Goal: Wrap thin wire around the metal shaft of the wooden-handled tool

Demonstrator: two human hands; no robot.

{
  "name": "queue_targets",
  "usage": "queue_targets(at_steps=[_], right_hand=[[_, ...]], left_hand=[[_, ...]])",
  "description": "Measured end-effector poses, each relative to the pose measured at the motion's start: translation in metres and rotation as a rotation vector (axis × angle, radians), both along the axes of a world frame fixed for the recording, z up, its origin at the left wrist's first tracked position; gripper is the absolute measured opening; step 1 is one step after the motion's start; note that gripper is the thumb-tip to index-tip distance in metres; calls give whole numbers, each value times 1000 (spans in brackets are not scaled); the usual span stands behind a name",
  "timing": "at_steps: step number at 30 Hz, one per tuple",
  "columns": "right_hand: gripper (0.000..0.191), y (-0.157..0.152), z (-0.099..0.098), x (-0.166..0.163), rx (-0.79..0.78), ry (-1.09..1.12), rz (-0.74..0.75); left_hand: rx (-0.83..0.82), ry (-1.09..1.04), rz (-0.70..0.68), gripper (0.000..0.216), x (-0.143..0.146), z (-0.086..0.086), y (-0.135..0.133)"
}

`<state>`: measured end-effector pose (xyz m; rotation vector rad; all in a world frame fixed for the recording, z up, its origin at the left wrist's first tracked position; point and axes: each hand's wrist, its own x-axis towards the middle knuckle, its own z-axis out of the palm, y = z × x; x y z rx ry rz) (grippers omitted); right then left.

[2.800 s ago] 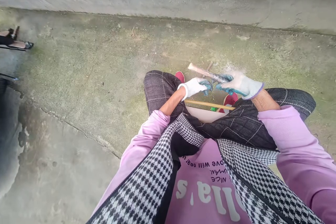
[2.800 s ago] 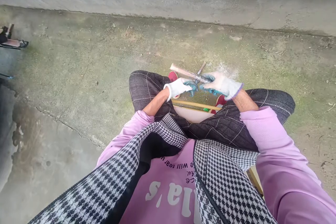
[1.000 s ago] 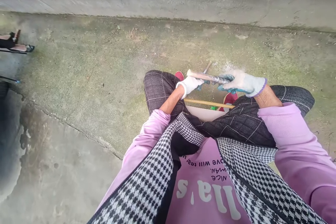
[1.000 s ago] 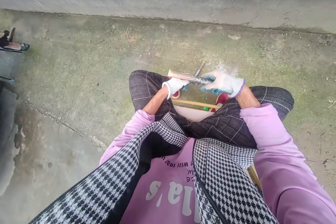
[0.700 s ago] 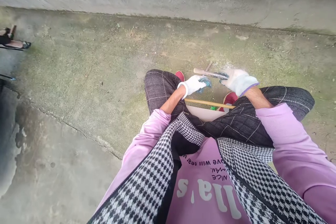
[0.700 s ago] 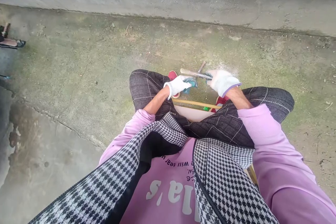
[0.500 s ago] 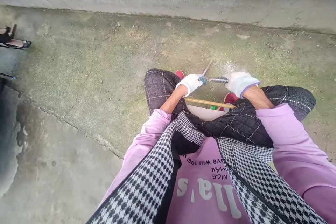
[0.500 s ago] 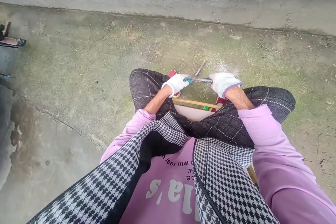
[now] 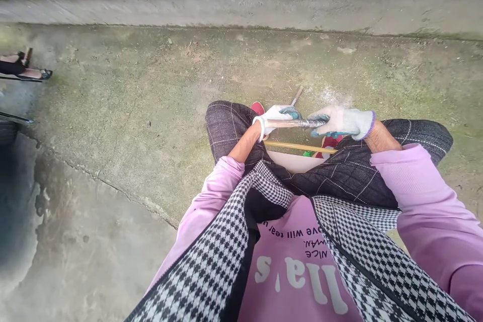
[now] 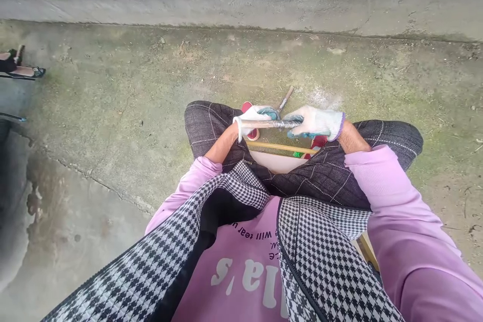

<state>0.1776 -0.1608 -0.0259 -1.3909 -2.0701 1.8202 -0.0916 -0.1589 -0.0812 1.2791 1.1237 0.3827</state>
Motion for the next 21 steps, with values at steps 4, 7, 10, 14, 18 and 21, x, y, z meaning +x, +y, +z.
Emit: queue_targets(at_steps=[4, 7, 10, 14, 18, 21], right_hand=[[57, 4, 8, -4, -91, 70, -239], [49, 12, 2, -9, 82, -179, -350], [34, 21, -7, -11, 294, -515, -267], [8, 20, -10, -9, 270, -641, -29], [24, 8, -1, -8, 163, -546, 155], [18, 1, 8, -7, 70, -403, 229]], left_hand=[[-103, -109, 7, 10, 5, 1, -4], [-59, -76, -25, 16, 4, 0, -4], [66, 55, -45, 28, -2, -3, 1], [281, 360, -116, 36, -8, -4, 7], [364, 460, -217, 35, -9, -2, 5], [304, 370, -222, 36, -9, -3, 2]])
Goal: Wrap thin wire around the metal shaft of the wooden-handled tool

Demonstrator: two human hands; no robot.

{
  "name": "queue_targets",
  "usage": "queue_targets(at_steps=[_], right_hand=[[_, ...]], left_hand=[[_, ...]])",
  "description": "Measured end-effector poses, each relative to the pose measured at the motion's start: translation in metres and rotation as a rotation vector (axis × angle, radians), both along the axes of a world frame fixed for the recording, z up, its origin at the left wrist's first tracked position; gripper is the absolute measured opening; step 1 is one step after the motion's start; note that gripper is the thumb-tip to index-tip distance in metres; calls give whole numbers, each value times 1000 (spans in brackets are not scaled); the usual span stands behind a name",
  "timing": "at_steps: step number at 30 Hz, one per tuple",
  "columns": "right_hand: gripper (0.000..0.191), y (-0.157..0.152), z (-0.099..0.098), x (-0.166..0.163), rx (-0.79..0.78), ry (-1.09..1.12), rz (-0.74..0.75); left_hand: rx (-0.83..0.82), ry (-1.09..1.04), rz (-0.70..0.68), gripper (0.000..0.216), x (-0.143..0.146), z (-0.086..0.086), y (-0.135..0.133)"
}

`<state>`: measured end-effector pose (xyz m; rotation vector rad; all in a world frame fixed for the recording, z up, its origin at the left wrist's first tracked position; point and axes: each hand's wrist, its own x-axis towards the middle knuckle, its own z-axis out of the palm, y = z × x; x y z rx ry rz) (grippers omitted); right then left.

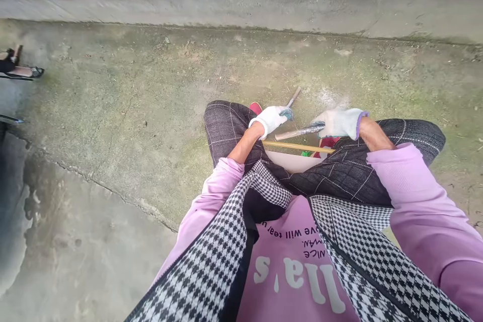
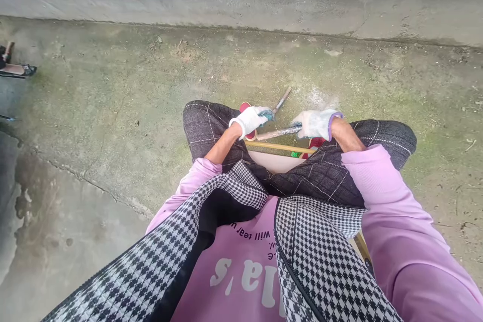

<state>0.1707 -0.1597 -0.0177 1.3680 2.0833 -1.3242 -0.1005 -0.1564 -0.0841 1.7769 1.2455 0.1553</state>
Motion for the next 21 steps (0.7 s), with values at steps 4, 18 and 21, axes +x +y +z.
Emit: queue_targets(at_steps=[4, 18, 21], right_hand=[[13, 1, 6, 5, -86, 192, -57], [18, 21, -27, -10, 347, -86, -326], [10, 23, -26, -2, 338, -277, -120]], left_hand=[[-119, -144, 79, 34, 2, -5, 2], [65, 2, -1, 38, 8, 1, -1], [215, 243, -45, 34, 6, 8, -1]])
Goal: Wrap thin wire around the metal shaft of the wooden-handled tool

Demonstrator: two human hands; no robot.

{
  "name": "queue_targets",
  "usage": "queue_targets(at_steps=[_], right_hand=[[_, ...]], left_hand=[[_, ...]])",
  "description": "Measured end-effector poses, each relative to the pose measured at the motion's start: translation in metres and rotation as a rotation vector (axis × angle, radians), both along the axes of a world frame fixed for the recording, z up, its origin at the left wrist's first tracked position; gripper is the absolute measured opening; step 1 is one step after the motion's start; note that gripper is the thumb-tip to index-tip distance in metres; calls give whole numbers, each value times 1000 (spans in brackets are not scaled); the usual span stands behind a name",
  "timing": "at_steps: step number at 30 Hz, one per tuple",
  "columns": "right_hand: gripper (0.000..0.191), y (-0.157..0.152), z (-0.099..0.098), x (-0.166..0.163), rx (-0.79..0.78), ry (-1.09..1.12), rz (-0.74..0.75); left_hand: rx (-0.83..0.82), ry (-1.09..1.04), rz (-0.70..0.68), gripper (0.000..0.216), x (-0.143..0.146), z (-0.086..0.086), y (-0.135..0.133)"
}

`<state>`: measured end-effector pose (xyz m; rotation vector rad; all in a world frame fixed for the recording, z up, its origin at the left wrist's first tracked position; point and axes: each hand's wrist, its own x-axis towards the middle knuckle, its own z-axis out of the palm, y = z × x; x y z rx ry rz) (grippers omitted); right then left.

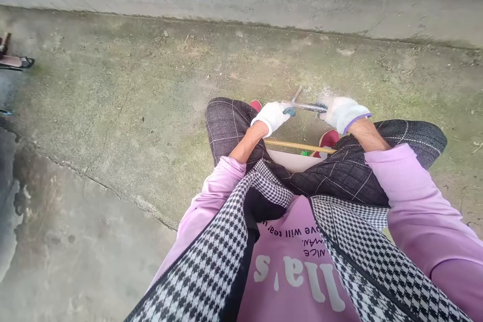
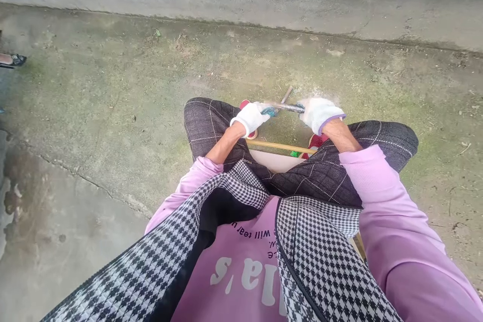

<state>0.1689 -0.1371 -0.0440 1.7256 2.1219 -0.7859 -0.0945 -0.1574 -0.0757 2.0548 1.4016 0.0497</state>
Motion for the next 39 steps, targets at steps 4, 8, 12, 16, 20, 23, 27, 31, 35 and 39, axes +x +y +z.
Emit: queue_targets(at_steps=[4, 8, 12, 16, 20, 23, 27, 31, 35, 39], right_hand=[[21, -9, 9, 3, -190, 40, 112], [10, -18, 23, 0, -367, 274, 183], [21, -18, 29, 5, -429, 502, 104], [40, -16, 28, 7, -448, 763, -249], [34, -14, 24, -3, -257, 711, -461], [21, -8, 17, -6, -98, 428, -407], [6, -3, 6, -1, -21, 3, -140], [11, -11, 3, 1, -147, -72, 34], [15, -19, 13, -2, -311, 82, 197], [17, -19, 30, 9, -429, 382, 163]], left_hand=[[-4, 60, -51, 35, -1, 4, 0], [-103, -142, -5, 37, -3, -4, 2], [-218, -445, 99, 33, -8, -18, 7], [-267, -592, 197, 30, -6, -28, 6], [-340, -603, 109, 32, 2, -23, 0], [-347, -502, 28, 35, 7, -13, -3], [-235, -160, 3, 41, 8, 2, -3], [-100, 90, 0, 42, 8, 11, -2], [-91, 82, -15, 40, 6, 9, -1], [-198, -196, 72, 35, 0, -6, 5]])
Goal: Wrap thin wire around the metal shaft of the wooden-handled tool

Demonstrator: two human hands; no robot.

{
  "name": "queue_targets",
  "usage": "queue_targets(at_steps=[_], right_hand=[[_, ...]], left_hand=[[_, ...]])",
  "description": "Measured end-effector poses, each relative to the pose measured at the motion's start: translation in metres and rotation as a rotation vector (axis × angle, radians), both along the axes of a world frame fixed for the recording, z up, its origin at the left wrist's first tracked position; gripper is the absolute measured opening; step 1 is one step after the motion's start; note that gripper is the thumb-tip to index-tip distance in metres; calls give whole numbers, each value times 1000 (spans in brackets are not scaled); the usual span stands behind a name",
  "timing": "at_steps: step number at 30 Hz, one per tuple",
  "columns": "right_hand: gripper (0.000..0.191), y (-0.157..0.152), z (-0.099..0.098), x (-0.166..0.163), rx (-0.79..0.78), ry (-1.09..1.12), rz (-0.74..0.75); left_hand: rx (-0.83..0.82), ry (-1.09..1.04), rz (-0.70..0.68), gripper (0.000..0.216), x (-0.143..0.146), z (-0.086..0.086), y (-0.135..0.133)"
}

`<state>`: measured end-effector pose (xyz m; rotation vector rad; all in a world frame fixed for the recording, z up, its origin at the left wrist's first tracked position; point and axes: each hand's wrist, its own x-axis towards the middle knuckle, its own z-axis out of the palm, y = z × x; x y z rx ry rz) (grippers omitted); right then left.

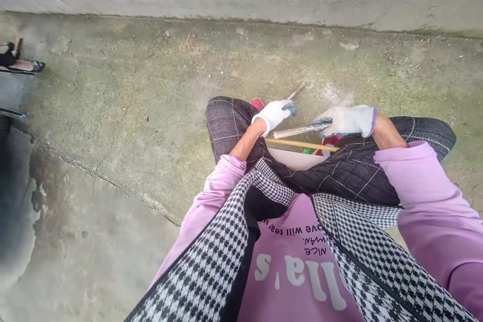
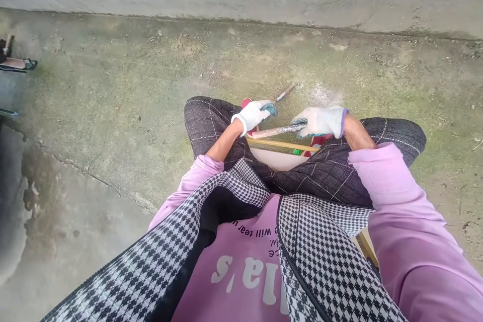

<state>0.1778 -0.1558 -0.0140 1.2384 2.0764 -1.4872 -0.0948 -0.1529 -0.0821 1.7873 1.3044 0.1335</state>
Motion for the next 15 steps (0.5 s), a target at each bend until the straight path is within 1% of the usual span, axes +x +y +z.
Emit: queue_targets(at_steps=[2, 4, 6, 7, 8, 10, 12, 13, 15], right_hand=[[28, 0, 6, 6, -56, 135, -152], [37, -1, 7, 7, -65, 225, -349], [39, -2, 5, 1, -36, 259, -530], [37, -1, 2, -4, -11, 254, -598], [33, 0, -1, -9, 35, 219, -635], [22, 5, -8, -18, 168, 79, -618], [12, 9, -15, -22, 305, -79, -542], [13, 11, -17, -21, 350, -132, -514], [22, 12, -21, -17, 379, -206, -472]], left_hand=[[-66, -182, 102, 30, -3, -9, 3], [-84, -309, 171, 25, -3, -17, 4], [-114, -401, 163, 21, -2, -21, 3], [-152, -441, 136, 20, 0, -21, 1], [-197, -478, 105, 20, 1, -22, -1], [-276, -532, 54, 19, 5, -20, -5], [-301, -502, 41, 22, 7, -18, -7], [-290, -458, 47, 25, 7, -16, -8], [-233, -327, 60, 30, 6, -12, -7]])
